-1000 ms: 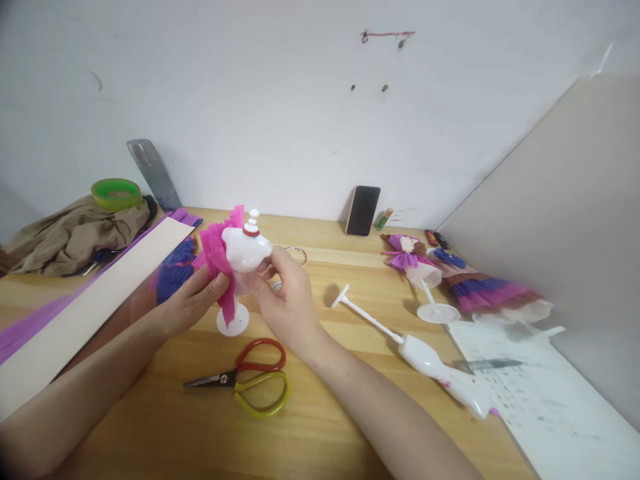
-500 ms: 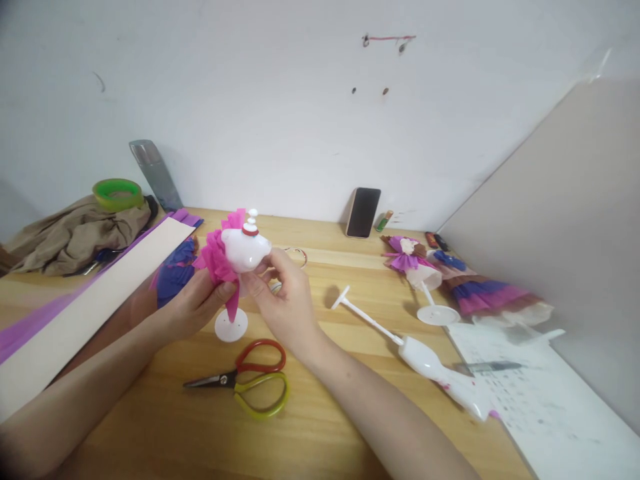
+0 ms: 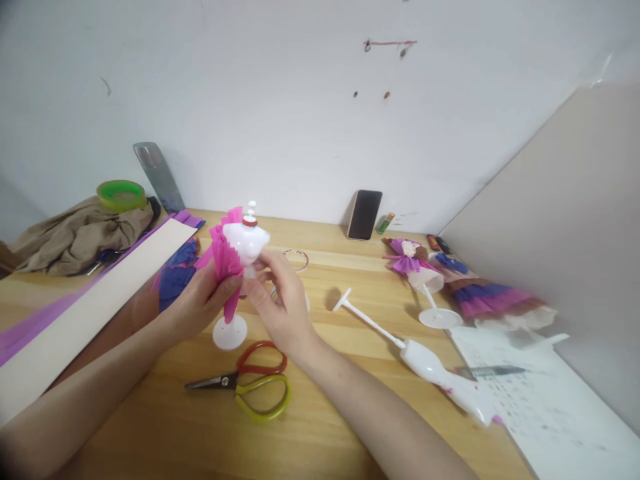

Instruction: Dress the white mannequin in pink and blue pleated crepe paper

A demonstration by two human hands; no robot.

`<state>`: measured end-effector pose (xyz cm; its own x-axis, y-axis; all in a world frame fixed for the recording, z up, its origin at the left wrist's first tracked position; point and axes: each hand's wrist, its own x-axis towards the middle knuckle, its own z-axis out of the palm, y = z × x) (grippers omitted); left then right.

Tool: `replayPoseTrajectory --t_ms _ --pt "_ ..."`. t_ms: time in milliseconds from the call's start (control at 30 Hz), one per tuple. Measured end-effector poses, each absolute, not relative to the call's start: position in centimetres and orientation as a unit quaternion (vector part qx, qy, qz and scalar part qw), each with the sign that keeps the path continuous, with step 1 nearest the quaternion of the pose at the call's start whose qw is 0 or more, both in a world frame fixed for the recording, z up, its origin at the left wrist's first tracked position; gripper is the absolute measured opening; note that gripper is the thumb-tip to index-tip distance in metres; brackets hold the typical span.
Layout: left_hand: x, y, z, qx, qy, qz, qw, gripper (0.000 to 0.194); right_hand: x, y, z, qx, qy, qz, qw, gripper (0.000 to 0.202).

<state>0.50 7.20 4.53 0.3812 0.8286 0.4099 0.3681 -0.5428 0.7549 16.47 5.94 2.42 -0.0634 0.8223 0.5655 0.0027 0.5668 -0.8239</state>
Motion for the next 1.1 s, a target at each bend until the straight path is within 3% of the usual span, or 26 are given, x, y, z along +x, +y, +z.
replayPoseTrajectory --t_ms 100,267,567,1100 --pt "0.7 7.1 4.4 0.754 0.413 0.414 0.301 0.018 16.1 5.9 2.0 -0.32 -0.666 0.329 0.588 0.033" --pt "0.9 7.0 4.2 0.757 0.414 0.424 0.274 0.019 15.3 5.8 1.6 -0.342 -0.658 0.382 0.551 0.022" --pt "1.0 6.5 4.4 0.762 0.388 0.441 0.271 0.021 15.7 5.9 1.8 -0.375 -0.702 0.305 0.524 0.015" --pt "0.7 6.1 5.2 0.781 0.406 0.43 0.201 0.013 15.6 5.2 2.3 -0.367 -0.716 0.312 0.505 0.021"
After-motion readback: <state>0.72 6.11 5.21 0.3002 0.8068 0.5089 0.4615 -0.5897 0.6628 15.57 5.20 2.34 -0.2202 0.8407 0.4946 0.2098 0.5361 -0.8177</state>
